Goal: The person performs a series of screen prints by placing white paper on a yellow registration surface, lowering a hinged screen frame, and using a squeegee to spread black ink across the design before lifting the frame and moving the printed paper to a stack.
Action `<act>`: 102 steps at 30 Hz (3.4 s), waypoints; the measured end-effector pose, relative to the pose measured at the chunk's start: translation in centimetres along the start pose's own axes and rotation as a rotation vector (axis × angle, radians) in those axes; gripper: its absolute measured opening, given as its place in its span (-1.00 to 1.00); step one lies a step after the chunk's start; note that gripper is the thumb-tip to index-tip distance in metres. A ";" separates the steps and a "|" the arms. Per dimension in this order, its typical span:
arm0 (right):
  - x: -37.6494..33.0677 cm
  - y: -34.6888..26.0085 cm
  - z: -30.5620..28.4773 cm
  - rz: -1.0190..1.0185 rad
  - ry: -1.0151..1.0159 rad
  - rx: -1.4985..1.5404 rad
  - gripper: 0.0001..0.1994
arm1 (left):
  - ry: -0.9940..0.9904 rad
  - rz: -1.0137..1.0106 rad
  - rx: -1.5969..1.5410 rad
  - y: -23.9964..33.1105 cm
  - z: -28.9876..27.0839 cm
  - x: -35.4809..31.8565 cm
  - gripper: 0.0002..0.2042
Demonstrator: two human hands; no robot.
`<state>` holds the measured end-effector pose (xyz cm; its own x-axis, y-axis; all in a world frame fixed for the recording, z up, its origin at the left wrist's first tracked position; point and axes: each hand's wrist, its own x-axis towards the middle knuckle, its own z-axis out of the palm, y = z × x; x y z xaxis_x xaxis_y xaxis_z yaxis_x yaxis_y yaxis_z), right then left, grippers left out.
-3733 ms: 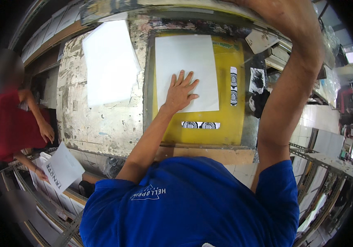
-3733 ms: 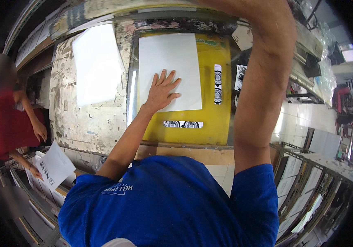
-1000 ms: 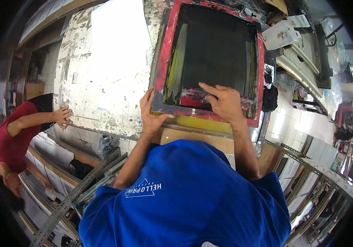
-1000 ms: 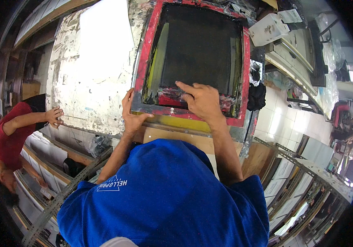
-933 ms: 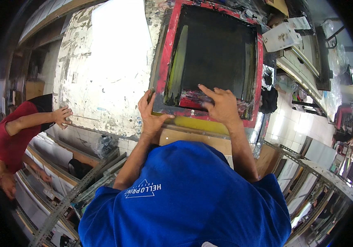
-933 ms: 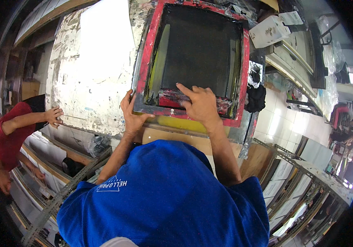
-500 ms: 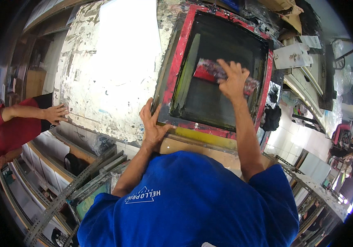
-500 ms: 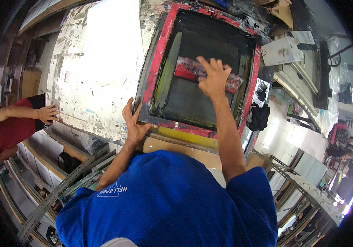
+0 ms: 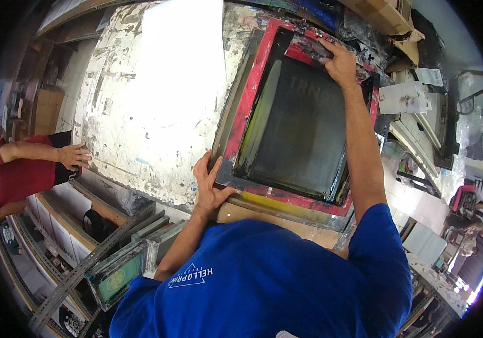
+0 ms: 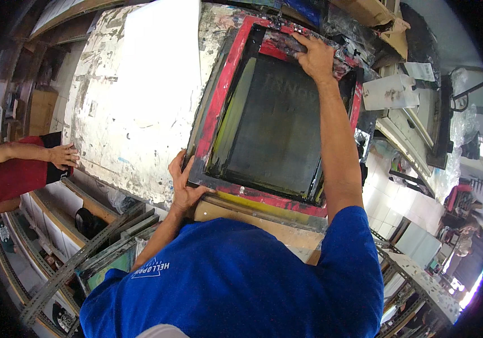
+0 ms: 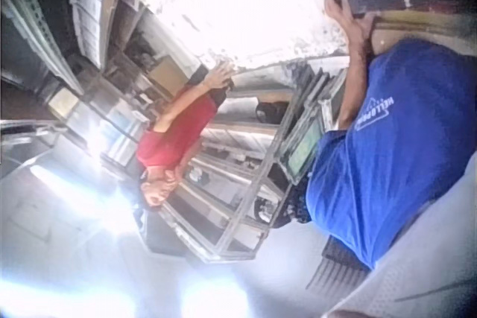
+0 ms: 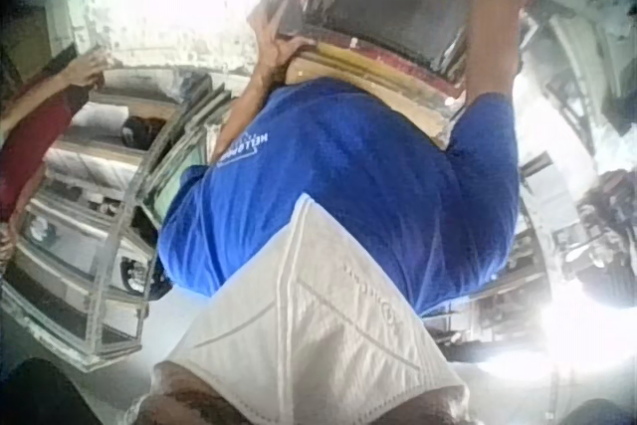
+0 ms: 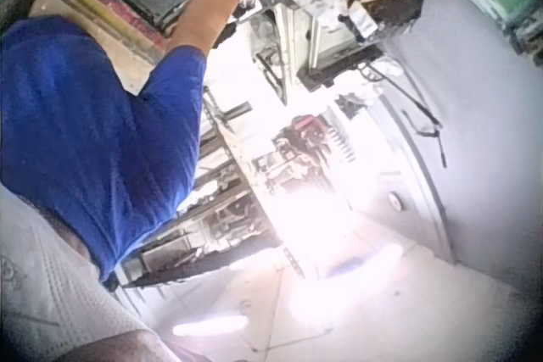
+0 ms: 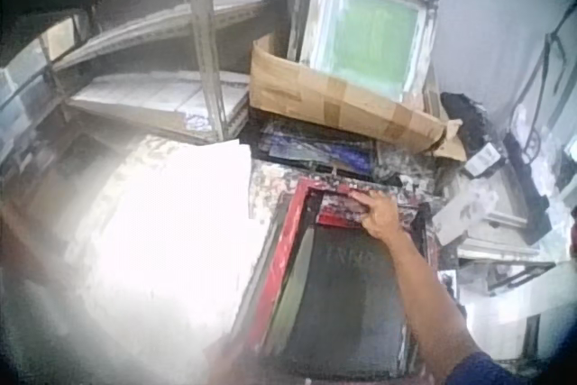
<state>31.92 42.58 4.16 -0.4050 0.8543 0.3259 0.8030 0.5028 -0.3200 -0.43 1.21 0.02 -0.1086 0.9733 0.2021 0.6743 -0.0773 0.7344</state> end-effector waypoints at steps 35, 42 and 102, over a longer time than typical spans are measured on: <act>-11.5 -24.1 -29.2 -0.103 0.190 -0.098 -0.33 | 0.631 0.306 -1.008 14.4 -1.9 18.8 -0.22; -4.5 -22.4 -31.4 -0.310 0.270 0.199 -0.40 | 0.171 0.106 -0.213 3.5 10.8 30.4 -0.54; -3.8 -21.1 -32.3 -0.109 0.067 0.195 -0.33 | 0.169 -0.053 0.544 -6.9 2.2 26.9 -0.80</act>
<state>30.62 24.44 38.44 -0.4495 0.7860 0.4243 0.6539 0.6132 -0.4431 -6.39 28.45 -1.06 -0.2378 0.9212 0.3080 0.9387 0.1365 0.3165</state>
